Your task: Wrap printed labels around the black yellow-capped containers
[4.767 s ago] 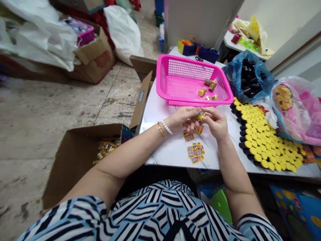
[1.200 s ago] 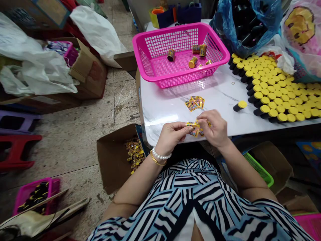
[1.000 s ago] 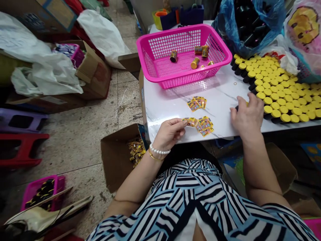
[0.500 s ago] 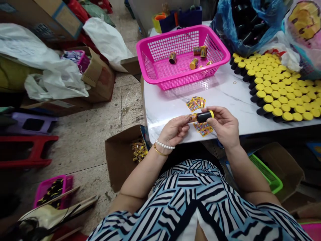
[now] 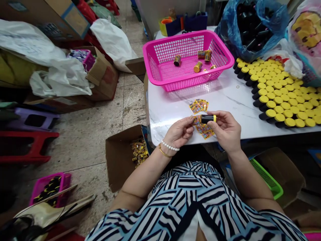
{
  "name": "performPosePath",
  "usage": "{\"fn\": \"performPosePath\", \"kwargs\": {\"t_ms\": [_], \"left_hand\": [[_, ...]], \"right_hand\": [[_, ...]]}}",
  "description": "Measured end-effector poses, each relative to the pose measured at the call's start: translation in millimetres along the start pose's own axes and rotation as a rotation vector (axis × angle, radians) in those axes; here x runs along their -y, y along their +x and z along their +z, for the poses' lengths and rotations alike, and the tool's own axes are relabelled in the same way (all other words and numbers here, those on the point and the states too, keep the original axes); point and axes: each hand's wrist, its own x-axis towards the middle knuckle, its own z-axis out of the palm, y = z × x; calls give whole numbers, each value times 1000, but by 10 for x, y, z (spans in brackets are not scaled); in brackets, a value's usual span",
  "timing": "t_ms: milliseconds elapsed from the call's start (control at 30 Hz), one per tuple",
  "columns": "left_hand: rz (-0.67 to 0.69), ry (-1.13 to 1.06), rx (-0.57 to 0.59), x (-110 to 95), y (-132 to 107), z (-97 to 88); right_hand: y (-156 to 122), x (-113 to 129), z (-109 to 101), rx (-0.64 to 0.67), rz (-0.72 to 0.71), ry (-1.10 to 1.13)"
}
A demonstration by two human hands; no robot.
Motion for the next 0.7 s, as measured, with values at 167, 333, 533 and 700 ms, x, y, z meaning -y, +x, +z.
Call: {"fn": "performPosePath", "kwargs": {"t_ms": [167, 333, 533, 700], "left_hand": [[76, 97, 18, 39, 17, -5], [267, 303, -78, 94, -26, -28], [552, 542, 123, -30, -27, -58], [396, 650, 290, -182, 103, -20]], "right_hand": [[-22, 25, -61, 80, 26, -165], [-34, -25, -92, 80, -52, -285], [-6, -48, -52, 27, -245, -227], [114, 18, -104, 177, -269, -333]]}}
